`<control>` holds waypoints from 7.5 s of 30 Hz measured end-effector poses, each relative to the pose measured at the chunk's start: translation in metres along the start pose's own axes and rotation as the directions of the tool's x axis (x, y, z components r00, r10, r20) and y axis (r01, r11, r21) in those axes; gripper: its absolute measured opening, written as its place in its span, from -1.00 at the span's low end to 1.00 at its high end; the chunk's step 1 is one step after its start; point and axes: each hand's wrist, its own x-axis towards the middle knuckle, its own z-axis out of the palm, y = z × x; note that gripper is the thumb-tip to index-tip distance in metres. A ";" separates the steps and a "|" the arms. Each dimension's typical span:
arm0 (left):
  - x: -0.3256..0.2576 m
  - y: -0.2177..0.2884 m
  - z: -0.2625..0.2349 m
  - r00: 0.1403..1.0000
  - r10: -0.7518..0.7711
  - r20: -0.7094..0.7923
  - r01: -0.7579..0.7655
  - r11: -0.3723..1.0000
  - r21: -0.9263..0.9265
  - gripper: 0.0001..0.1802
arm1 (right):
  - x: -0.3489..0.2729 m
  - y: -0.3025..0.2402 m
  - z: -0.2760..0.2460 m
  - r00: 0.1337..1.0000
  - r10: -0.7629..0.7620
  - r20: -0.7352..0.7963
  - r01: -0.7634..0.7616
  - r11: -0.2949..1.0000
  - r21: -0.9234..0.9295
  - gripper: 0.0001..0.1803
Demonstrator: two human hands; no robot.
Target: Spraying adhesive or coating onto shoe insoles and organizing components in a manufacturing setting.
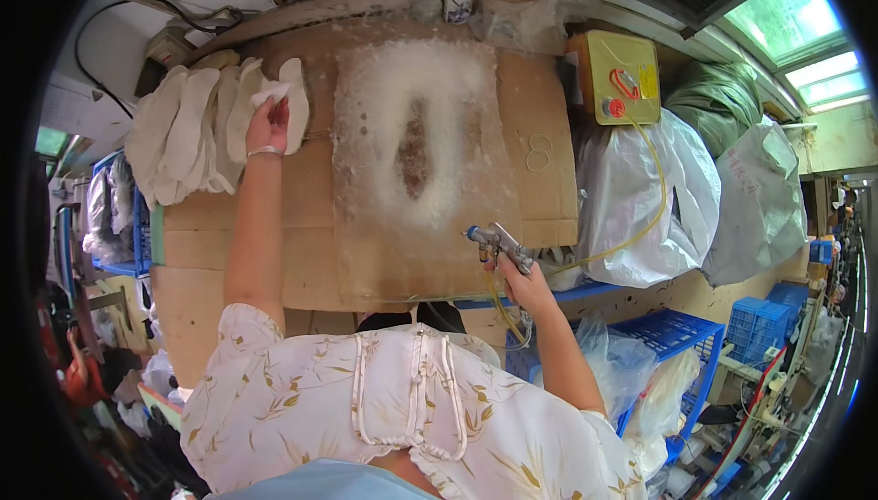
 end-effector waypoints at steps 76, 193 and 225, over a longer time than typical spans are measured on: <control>-0.175 -0.202 -0.041 0.855 -0.502 -0.132 0.491 0.700 0.519 -0.77 | 0.078 -0.142 0.107 0.891 -0.448 -0.072 0.354 0.785 -0.508 -0.64; -0.340 0.204 -0.339 0.746 0.428 -0.509 -0.644 0.659 -0.390 -0.80 | -0.078 -0.048 0.151 0.911 -0.184 0.368 0.321 0.878 -0.356 -0.70; -0.394 0.179 -0.679 0.132 0.083 -0.988 -0.728 0.685 -0.040 -0.73 | -0.082 0.008 0.336 0.872 -0.140 0.470 0.423 0.698 -0.578 -0.76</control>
